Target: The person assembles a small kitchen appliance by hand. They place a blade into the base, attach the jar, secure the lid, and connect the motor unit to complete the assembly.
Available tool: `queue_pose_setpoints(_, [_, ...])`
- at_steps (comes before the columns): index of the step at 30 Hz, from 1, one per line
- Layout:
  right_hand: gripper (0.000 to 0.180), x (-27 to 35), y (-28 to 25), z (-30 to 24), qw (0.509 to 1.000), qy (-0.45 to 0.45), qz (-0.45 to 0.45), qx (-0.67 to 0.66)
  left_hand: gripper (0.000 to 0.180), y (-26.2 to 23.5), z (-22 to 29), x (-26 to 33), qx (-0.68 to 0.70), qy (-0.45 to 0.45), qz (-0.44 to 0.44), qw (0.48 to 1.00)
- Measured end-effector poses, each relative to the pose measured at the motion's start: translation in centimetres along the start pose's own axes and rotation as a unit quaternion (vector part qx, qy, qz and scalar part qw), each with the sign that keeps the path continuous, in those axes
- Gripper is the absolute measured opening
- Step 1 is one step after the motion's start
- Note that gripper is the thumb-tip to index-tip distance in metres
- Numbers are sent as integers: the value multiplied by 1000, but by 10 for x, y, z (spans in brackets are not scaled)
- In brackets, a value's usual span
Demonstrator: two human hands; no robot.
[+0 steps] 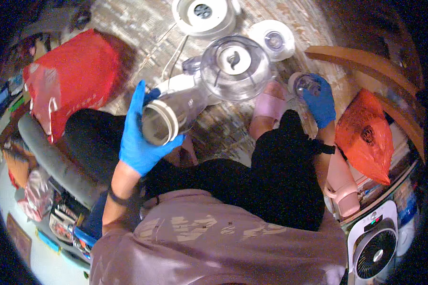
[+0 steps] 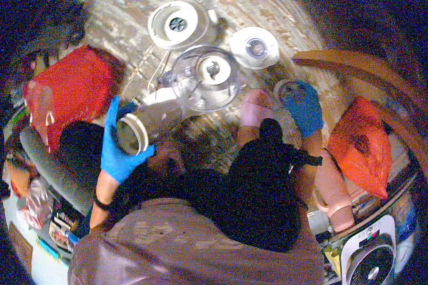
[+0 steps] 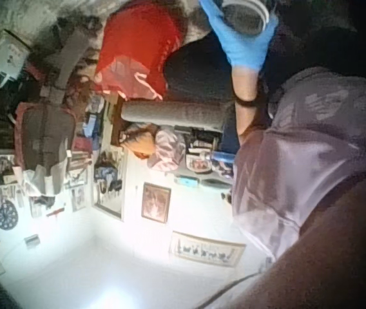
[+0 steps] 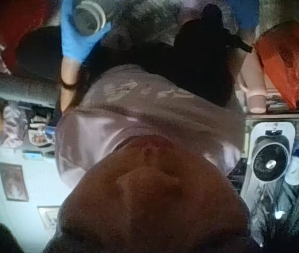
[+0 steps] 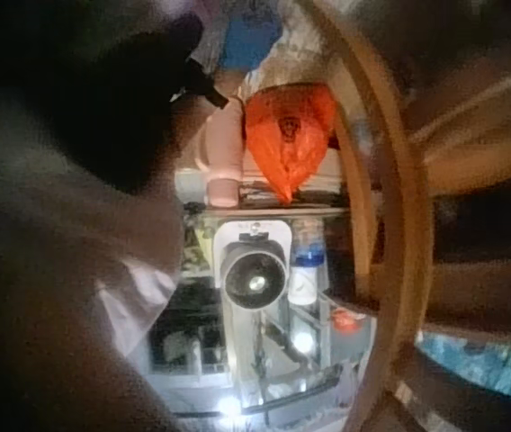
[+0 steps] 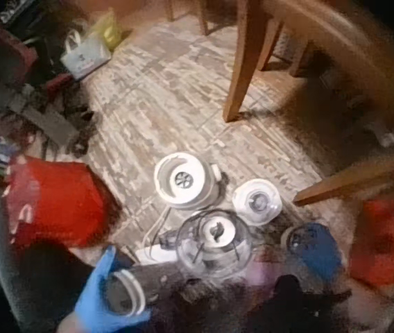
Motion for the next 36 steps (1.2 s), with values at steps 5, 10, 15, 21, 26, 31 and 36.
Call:
queue_pose_setpoints(5, [45, -14, 15, -10, 997, 18, 1, -71, 118, 2, -10, -3, -32, 36, 38, 998])
queue_pose_setpoints(10, [44, -19, 27, -12, 998, 8, 1, -64, 118, 0, -14, -3, -92, 33, 74, 992])
queue_pose_setpoints(15, [50, -30, 39, 0, 999, 11, -32, -42, 110, -4, -31, -9, 26, 7, 117, 993])
queue_pose_setpoints(21, [61, -22, 25, -8, 993, 46, -52, -95, 95, -25, -35, -6, -6, -16, 158, 987])
queue_pose_setpoints(26, [63, -7, -35, -45, 985, -102, 139, -29, 56, -59, -79, -7, 190, -91, 179, 961])
queue_pose_setpoints(31, [57, -1, -61, -64, 976, -114, 185, 4, 60, -49, -112, -2, 503, -101, 143, 846])
queue_pose_setpoints(36, [60, 8, -64, -93, 968, -162, 193, 0, 68, -51, -119, 2, 545, -120, 171, 812])
Point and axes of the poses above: each hand's wrist, its own x-axis away from the middle knuckle, its own y-axis out of the palm, z = x × y, the point moved 9 cm from there along -x, towards the middle knuckle, and after that the axes turned 9 degrees about -z, right-handed, at the moved point
